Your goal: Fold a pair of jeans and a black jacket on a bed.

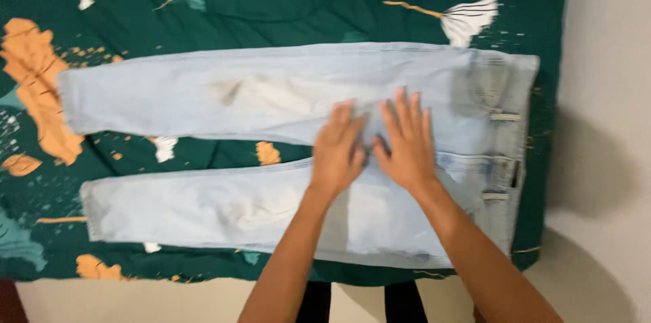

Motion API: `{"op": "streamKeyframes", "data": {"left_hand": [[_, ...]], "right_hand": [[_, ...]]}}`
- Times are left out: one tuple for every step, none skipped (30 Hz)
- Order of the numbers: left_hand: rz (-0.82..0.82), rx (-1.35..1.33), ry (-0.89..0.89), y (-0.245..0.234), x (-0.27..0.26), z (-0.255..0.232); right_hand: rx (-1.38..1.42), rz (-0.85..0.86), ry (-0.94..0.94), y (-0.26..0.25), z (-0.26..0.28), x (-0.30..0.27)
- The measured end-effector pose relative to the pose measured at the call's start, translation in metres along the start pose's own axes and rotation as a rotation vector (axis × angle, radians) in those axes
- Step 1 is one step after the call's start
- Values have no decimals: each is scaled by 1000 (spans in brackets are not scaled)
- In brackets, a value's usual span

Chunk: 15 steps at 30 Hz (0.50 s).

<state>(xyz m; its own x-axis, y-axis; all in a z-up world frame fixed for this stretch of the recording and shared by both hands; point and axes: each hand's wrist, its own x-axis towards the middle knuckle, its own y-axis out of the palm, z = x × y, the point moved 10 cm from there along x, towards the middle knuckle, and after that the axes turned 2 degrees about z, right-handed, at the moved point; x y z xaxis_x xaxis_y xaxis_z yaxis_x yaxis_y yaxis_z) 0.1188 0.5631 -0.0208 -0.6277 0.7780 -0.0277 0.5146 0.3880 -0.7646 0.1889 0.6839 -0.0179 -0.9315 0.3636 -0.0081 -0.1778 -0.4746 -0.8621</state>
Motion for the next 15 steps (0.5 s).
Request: {"op": "streamKeyframes", "data": {"left_hand": [[-4, 6, -9, -17, -10, 11], [-46, 62, -56, -38, -22, 27], [-87, 119, -103, -60, -35, 42], [-93, 126, -108, -63, -41, 55], [-127, 238, -127, -70, -47, 67], [-156, 343, -145, -73, -53, 78], [-157, 343, -148, -71, -50, 85], [-169, 368, -104, -68, -47, 87], [-180, 394, -59, -64, -45, 89], [-181, 390, -62, -65, -43, 89], [-156, 415, -23, -62, -40, 85], [-133, 439, 17, -58, -36, 81], [-134, 436, 15, -62, -35, 81], [-129, 412, 53, -65, -35, 76], [-124, 388, 92, -69, -36, 72]], "right_hand": [[7, 5, -8, 4, 17, 2], [35, 64, -37, 14, 36, 5], [64, 123, -65, 25, 56, 6], [69, 123, -74, 34, 66, 8], [58, 158, -70, 46, 75, 10], [42, 195, -59, 57, 81, 8], [42, 197, -61, 66, 84, 10], [28, 148, -51, 69, 85, 11], [14, 99, -41, 73, 86, 12], [11, 102, -42, 74, 90, 14], [-38, 81, -25, 72, 91, 16], [-88, 59, -9, 70, 92, 18], [-92, 62, -11, 71, 92, 19], [-159, 85, -25, 74, 93, 18], [-226, 108, -40, 77, 95, 18]]}}
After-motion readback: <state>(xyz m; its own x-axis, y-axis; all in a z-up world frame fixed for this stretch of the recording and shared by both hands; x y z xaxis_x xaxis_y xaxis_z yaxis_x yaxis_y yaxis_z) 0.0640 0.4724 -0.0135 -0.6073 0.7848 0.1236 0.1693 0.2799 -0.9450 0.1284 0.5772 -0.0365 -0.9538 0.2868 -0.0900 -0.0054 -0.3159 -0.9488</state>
